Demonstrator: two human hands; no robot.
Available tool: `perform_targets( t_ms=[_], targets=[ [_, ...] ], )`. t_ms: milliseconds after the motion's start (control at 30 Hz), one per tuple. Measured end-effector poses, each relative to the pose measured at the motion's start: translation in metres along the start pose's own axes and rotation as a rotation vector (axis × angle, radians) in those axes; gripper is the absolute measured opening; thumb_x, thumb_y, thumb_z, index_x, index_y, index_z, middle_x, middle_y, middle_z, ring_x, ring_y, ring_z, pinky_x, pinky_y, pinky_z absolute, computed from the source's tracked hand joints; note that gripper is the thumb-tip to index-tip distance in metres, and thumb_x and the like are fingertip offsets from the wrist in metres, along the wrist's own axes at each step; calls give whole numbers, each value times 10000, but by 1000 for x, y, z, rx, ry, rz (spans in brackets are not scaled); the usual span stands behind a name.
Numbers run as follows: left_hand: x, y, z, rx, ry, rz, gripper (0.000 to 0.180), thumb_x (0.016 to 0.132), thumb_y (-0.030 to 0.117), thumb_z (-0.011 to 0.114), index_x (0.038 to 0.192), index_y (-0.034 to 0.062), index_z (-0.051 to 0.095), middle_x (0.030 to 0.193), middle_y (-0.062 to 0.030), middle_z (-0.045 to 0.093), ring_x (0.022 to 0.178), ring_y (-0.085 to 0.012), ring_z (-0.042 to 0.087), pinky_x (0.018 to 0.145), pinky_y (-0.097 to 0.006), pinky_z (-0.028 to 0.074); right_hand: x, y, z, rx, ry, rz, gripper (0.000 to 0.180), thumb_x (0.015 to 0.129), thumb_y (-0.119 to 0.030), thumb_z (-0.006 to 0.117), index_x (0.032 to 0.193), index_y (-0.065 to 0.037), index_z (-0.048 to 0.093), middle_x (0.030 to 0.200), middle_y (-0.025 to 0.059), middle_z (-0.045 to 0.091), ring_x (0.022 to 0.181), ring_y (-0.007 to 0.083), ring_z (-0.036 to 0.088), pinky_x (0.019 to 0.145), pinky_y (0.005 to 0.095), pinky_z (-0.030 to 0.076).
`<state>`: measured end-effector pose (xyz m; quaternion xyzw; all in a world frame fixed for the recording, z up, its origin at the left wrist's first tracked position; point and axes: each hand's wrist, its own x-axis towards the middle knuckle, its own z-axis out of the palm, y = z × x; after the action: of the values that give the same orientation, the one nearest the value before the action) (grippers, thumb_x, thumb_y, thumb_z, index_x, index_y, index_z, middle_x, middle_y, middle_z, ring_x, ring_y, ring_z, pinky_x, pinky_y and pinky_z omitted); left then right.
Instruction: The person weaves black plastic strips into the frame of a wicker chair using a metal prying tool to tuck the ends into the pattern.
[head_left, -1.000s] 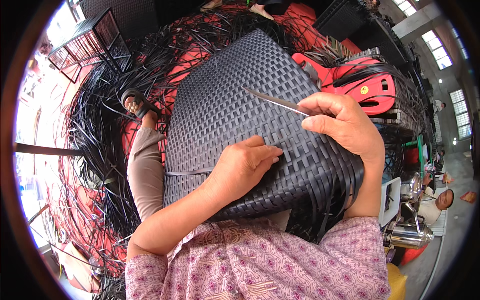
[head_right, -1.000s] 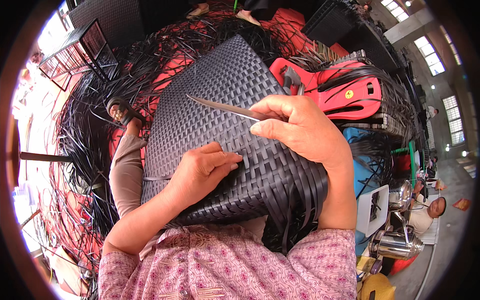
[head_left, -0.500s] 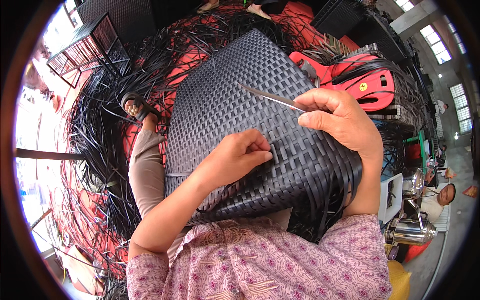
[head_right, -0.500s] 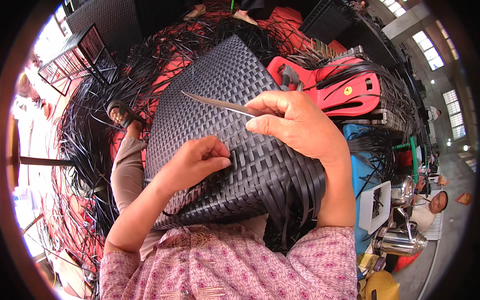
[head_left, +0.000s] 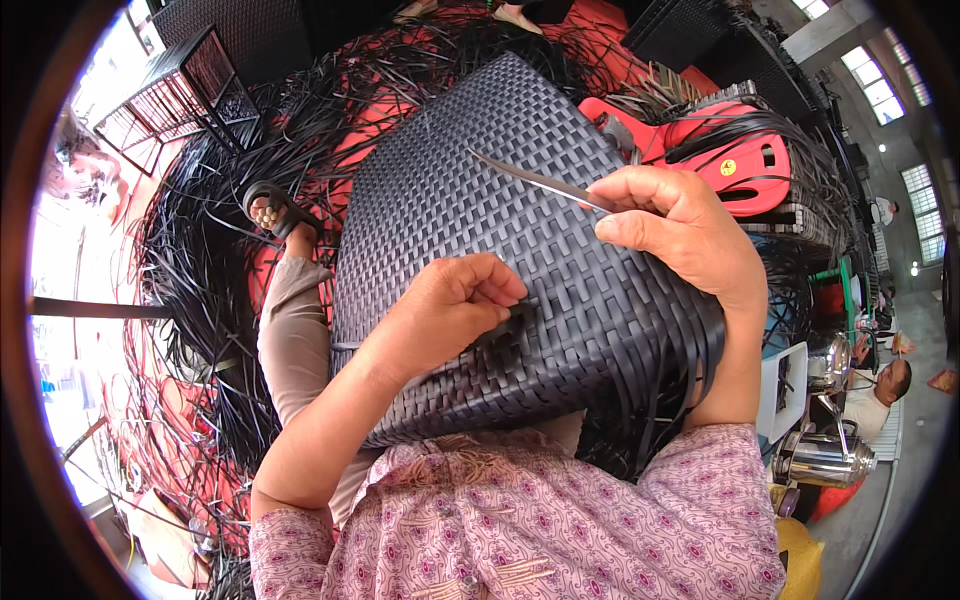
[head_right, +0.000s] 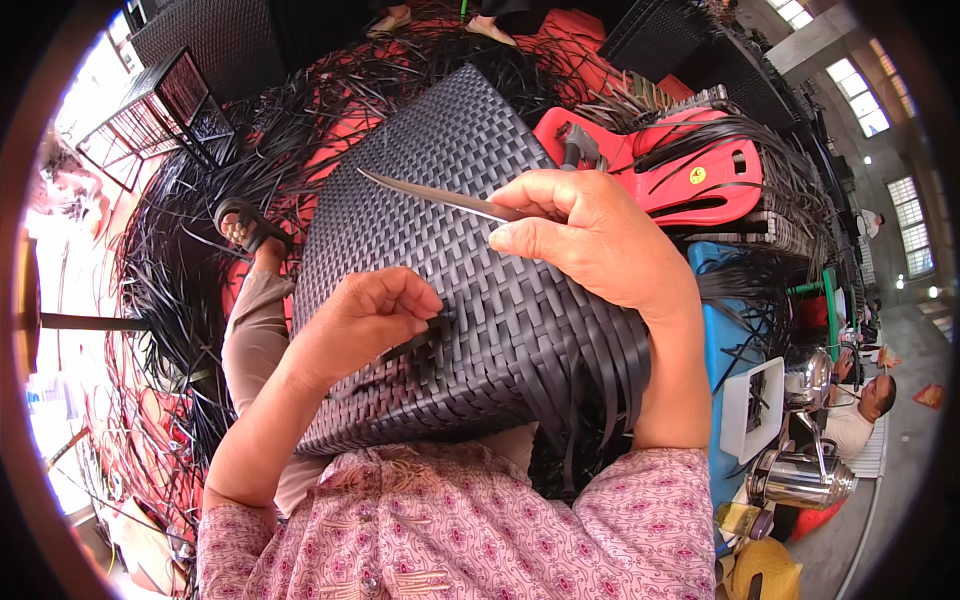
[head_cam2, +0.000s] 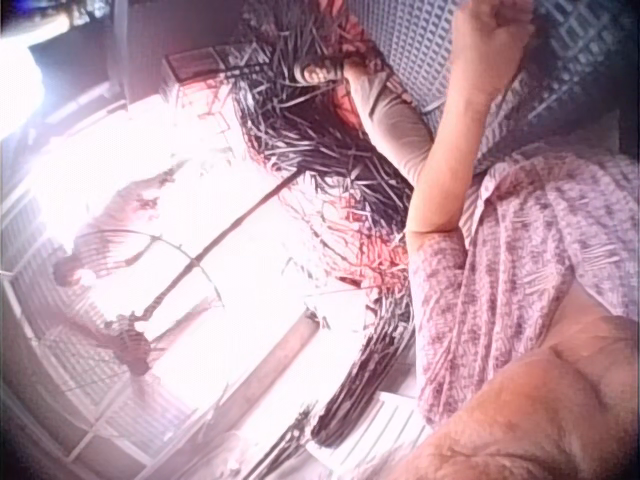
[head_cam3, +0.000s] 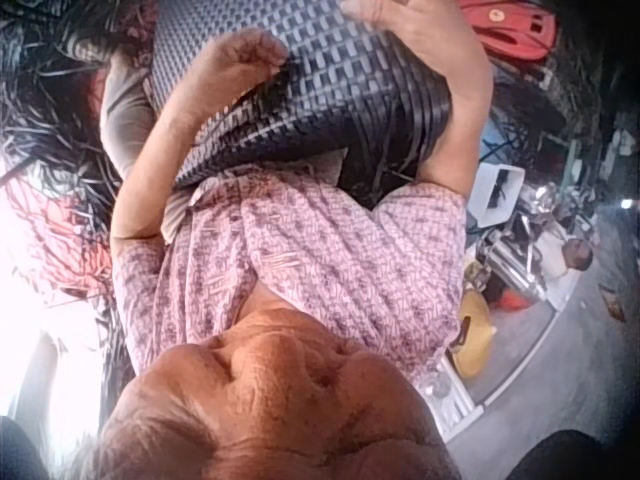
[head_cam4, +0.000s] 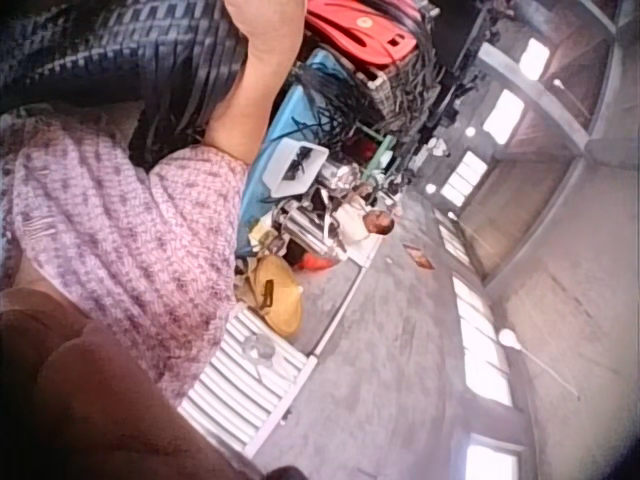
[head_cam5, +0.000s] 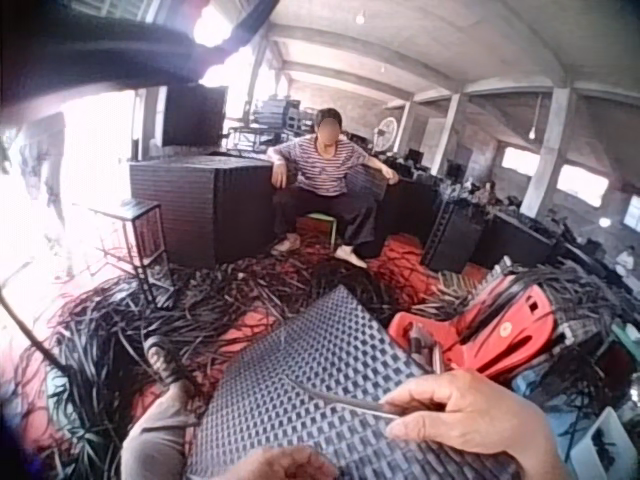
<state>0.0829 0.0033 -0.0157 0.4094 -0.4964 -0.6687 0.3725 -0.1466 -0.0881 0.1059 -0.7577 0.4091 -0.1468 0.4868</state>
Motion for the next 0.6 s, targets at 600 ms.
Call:
perform_targets(
  t_ms=[600],
  targets=[
    [20,12,31,540,173,356,234,883,116,687,1112,72,703,799,-26,590,677,-107,560,629,-264,451,-1,1,-1,7,22,-27,314,893,-170,709,1105,57,662,882,5,644,817,74,567,738,253,462]
  ],
)
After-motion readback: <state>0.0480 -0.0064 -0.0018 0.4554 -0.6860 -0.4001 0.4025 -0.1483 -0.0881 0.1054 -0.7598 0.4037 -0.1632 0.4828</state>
